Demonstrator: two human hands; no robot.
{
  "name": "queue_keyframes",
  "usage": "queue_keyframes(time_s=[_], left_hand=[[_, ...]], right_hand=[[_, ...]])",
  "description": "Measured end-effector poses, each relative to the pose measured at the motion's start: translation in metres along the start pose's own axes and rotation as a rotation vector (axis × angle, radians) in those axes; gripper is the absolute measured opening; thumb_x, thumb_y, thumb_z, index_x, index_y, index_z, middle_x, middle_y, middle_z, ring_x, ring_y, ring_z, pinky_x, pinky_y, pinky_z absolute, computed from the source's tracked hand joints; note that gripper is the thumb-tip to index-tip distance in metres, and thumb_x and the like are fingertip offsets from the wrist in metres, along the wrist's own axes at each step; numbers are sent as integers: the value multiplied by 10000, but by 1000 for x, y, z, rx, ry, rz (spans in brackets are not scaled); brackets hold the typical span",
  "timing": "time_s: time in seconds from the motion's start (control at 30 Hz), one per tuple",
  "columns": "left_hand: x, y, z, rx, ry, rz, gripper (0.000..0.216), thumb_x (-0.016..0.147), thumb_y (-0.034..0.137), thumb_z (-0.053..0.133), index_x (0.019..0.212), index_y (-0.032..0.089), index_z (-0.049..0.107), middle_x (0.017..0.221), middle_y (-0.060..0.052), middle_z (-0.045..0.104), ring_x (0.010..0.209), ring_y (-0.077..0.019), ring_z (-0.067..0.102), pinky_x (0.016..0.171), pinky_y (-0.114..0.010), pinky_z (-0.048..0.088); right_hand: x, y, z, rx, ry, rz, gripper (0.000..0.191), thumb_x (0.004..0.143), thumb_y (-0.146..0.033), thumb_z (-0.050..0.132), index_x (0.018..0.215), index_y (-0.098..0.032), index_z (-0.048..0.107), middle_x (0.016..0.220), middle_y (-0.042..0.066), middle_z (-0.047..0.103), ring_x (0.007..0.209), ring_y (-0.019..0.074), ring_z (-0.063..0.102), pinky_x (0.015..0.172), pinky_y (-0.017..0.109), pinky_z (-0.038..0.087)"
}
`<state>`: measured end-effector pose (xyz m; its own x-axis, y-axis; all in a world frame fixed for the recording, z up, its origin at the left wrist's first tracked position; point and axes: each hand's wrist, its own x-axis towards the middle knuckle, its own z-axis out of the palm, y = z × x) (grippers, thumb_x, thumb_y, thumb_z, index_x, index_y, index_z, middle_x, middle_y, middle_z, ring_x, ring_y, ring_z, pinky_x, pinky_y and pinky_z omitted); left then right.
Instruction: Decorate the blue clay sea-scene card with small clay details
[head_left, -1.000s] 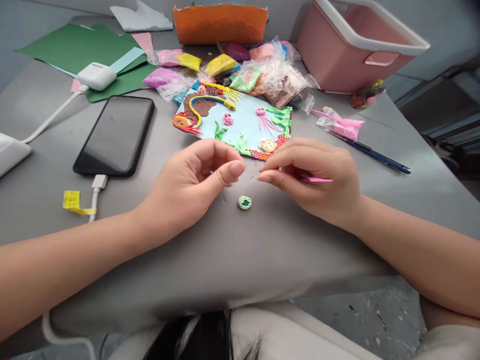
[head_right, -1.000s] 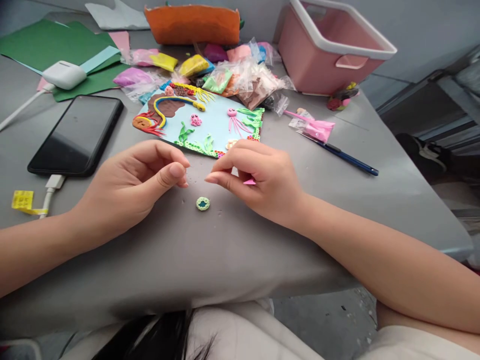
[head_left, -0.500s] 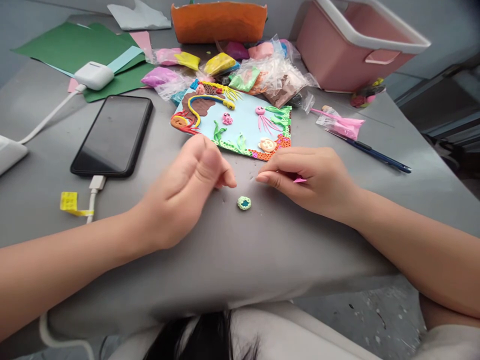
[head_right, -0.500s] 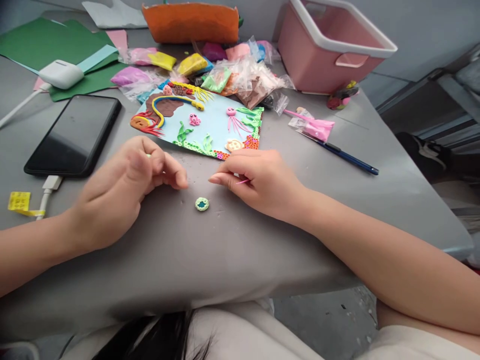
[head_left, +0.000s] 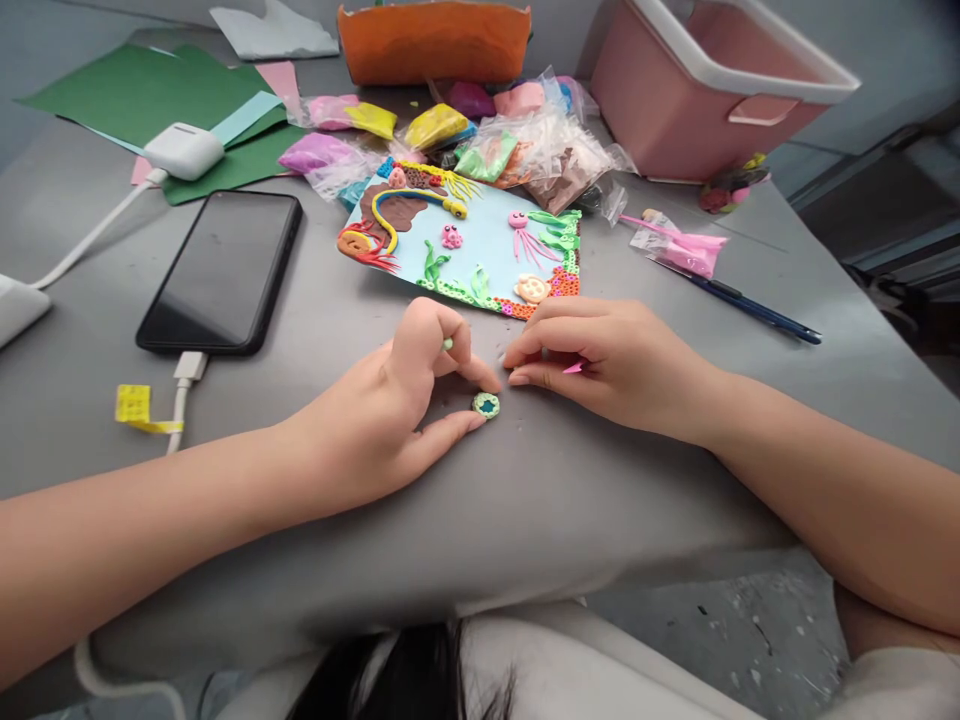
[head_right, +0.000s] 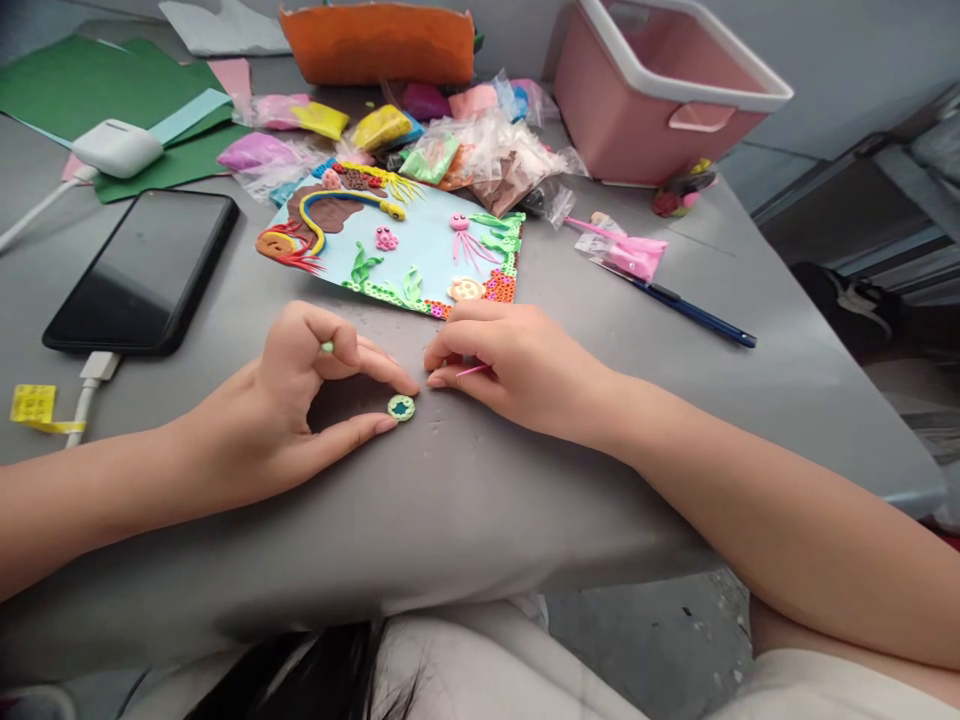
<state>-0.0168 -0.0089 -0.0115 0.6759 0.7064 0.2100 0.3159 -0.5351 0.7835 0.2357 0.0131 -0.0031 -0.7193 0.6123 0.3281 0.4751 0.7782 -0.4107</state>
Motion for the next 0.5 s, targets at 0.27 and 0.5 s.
queue_keyframes(time_s=[0.27, 0.5], left_hand=[[-1, 3, 1, -26, 69, -46, 424, 874, 194, 677, 987, 291, 280, 1057, -18, 686, 974, -184, 735, 916, -344, 583], [0, 3, 1, -103, 27, -76, 368, 907, 220, 632, 974, 296, 279, 1112, -60, 766, 1060, -214, 760, 955, -381, 590]], right_hand=[[0, -2, -5, 123, 102, 34, 237, 1041, -324, 586, 927, -224, 768, 885, 47, 727, 756, 133, 667, 679, 271, 542], [-2, -15, 2, 442, 372, 262, 689, 1014, -725, 322, 752, -207, 691, 707, 52, 650, 631, 160, 592, 609, 340, 501]])
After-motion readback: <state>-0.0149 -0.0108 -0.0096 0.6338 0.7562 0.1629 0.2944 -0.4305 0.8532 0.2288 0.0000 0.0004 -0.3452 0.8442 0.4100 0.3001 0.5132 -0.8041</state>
